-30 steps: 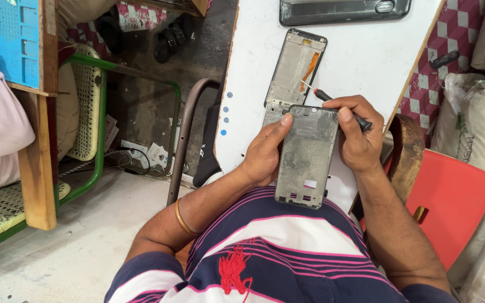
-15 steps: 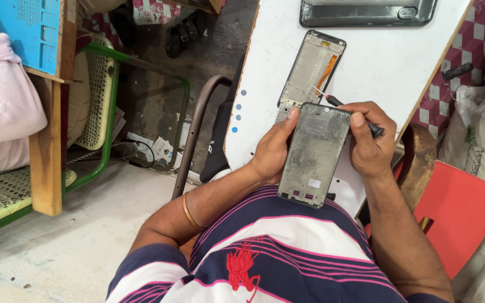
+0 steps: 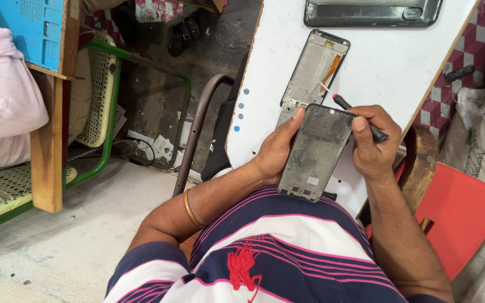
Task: The person uses a screwdriver to scrape adhesive residue from the inner frame of a white smartphone chassis, then repeats the same scraping process on a black smartphone chassis. The person handles the phone frames and a screwdriver throughout the clip.
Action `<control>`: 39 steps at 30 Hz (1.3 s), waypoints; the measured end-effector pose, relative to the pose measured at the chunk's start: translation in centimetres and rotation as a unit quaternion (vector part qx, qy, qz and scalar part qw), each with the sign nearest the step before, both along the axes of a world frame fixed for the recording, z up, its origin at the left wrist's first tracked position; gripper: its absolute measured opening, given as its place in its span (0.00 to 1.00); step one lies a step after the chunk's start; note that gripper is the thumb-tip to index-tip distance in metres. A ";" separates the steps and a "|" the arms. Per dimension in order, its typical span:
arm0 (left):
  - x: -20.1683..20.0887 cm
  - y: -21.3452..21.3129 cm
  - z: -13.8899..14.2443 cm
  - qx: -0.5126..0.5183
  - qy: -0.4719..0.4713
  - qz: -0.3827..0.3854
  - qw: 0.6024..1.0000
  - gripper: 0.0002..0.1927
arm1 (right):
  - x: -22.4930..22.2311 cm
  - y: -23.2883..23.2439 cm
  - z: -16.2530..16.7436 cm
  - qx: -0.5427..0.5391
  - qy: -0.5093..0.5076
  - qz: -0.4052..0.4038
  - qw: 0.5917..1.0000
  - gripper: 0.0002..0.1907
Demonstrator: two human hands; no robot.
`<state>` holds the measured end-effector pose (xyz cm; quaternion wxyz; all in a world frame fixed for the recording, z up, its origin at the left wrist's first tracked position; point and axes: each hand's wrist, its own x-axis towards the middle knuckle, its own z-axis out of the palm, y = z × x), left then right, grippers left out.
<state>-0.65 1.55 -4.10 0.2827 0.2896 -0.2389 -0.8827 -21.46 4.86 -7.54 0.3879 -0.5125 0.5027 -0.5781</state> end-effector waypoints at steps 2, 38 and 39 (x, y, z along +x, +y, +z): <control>-0.1 0.0 0.1 -0.005 0.006 -0.009 1.000 0.38 | 0.1 0.0 0.1 -0.011 0.017 -0.007 1.000 0.19; 0.1 -1.1 2.6 -0.063 0.027 -0.032 0.997 0.39 | 0.4 1.4 1.3 -0.188 -0.080 0.010 0.979 0.12; 0.2 -1.1 2.6 -0.077 0.021 -0.031 0.996 0.39 | 0.3 1.5 1.3 -0.190 -0.084 0.005 0.978 0.11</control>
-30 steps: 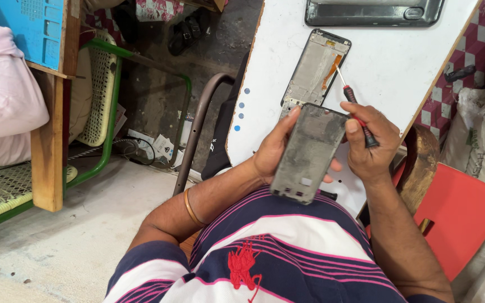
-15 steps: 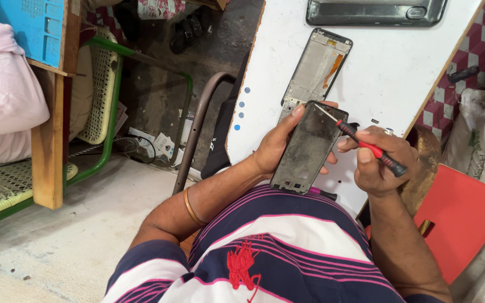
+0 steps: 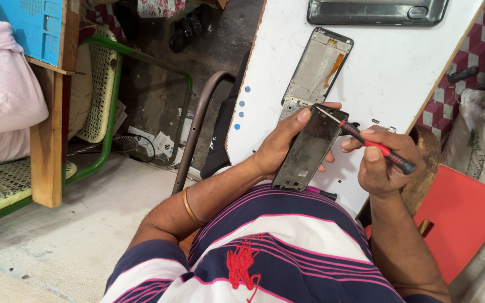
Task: The person uses a screwdriver to scrape adhesive residue from the inner frame of a white smartphone chassis, then repeats the same scraping process on a black smartphone chassis. The person handles the phone frames and a screwdriver throughout the clip.
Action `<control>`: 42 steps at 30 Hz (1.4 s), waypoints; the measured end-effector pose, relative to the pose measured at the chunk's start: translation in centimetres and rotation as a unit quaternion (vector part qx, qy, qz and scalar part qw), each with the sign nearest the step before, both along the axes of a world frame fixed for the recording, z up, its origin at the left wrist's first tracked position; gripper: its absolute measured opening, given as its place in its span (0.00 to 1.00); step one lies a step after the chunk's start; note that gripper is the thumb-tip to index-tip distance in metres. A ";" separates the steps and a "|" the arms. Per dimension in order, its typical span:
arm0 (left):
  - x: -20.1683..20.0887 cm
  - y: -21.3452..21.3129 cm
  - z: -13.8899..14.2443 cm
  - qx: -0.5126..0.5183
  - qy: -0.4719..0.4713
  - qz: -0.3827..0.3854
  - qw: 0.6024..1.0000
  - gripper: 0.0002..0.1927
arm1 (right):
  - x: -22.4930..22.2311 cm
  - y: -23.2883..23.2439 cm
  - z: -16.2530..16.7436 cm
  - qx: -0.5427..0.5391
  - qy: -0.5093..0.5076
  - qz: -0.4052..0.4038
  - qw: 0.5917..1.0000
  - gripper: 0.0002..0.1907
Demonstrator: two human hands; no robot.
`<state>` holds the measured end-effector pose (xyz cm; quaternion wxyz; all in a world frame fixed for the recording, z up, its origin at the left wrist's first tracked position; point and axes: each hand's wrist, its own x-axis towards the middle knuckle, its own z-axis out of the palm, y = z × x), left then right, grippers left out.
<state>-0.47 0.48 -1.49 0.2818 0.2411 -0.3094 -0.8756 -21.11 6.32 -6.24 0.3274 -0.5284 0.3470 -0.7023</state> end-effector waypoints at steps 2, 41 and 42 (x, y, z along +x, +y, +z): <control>0.1 0.1 0.0 -0.028 -0.012 0.004 1.000 0.38 | -0.2 0.1 0.1 -0.002 -0.007 0.000 1.000 0.12; 0.3 -1.6 -0.7 0.029 0.073 0.138 0.987 0.37 | 0.5 -1.5 1.4 -0.011 0.279 -0.083 0.957 0.08; 0.2 -1.7 -0.6 0.024 0.064 0.139 0.988 0.37 | 0.5 -1.6 1.4 -0.014 0.279 -0.083 0.956 0.08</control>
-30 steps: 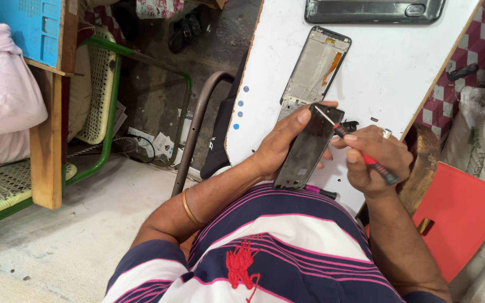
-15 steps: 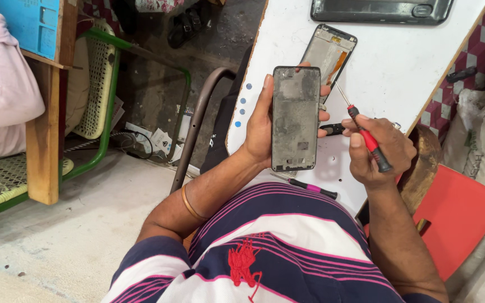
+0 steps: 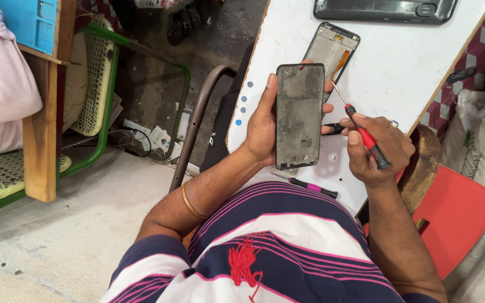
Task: The person uses a screwdriver to scrape adhesive residue from the inner frame of a white smartphone chassis, then repeats the same scraping process on a black smartphone chassis. The person handles the phone frames and a screwdriver throughout the clip.
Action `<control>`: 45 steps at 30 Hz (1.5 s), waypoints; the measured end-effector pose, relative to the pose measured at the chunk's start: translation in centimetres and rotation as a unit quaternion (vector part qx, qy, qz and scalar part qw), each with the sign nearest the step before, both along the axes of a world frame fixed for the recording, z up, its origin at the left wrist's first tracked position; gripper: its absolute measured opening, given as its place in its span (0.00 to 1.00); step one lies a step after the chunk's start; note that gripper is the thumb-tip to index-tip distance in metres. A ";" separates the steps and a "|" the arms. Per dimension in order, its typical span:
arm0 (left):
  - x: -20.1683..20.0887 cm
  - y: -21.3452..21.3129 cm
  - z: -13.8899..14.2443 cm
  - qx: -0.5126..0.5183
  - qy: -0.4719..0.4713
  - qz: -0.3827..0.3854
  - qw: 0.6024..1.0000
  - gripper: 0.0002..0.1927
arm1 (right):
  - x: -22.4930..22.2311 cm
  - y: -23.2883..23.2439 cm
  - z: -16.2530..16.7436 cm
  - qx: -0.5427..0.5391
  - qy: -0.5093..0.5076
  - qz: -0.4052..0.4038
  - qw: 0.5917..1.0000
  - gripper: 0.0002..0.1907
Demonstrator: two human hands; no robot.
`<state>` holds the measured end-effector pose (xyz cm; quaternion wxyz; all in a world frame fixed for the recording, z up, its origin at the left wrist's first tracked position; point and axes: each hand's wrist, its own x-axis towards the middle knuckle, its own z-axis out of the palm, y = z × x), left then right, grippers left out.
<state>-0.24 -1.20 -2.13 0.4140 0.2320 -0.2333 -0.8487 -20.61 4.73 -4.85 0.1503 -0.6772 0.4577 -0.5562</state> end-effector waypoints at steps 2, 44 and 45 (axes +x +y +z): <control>0.1 -0.1 0.1 -0.006 -0.021 0.003 1.000 0.37 | 0.0 0.0 0.0 -0.001 0.000 0.001 1.000 0.08; 1.0 -1.2 -0.1 -0.099 -0.140 0.118 0.978 0.27 | -0.3 0.4 -0.6 0.128 -0.233 -0.033 0.963 0.11; 1.2 -1.2 -0.2 -0.104 -0.145 0.122 0.976 0.26 | -0.5 0.0 -1.0 0.148 -0.356 0.025 0.922 0.10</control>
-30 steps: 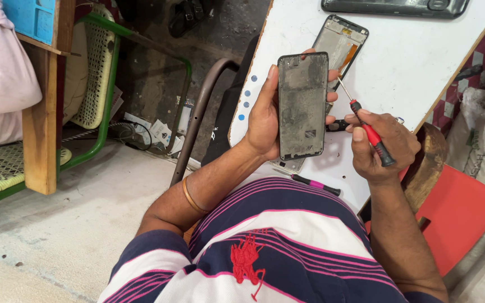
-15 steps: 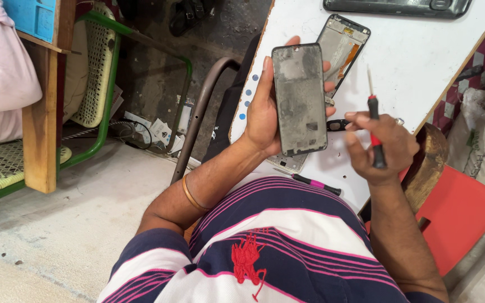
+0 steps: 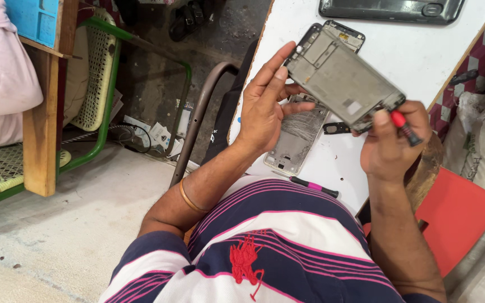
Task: The person uses a screwdriver to scrape adhesive residue from the inner frame of a white smartphone chassis, then repeats the same scraping process on a black smartphone chassis. The person handles the phone frames and a screwdriver throughout the clip.
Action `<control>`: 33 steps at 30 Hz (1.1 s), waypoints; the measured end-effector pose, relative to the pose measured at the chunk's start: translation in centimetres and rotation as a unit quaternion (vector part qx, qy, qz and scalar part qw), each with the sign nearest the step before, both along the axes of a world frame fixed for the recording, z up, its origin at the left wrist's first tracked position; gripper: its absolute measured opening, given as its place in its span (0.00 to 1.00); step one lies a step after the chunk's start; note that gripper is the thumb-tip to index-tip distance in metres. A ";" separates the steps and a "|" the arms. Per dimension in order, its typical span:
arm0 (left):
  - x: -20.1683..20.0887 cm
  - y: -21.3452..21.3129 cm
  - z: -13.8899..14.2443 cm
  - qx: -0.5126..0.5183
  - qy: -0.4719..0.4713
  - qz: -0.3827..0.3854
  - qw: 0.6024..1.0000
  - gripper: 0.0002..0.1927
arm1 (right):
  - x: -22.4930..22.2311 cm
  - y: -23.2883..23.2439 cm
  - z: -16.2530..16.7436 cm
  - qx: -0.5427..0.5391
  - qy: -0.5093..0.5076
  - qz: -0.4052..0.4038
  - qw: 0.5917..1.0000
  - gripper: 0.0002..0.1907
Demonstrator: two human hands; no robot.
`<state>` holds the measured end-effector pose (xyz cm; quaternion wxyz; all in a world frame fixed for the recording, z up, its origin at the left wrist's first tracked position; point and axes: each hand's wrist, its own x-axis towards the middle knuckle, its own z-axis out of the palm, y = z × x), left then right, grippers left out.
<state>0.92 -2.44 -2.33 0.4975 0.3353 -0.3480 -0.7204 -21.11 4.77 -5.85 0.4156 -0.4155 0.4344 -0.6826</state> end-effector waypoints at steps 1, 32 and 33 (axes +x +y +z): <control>0.0 0.0 -0.1 -0.004 -0.005 0.003 1.000 0.25 | -0.1 -0.1 -0.3 0.008 -0.136 0.042 0.990 0.08; -0.1 -0.2 -1.1 -0.027 0.005 0.004 1.000 0.24 | -0.8 -0.4 -0.4 0.028 -0.156 0.049 0.986 0.09; -0.1 -0.2 -1.1 -0.026 0.008 0.002 1.000 0.24 | -0.8 -0.5 -0.4 0.026 -0.153 0.050 0.987 0.09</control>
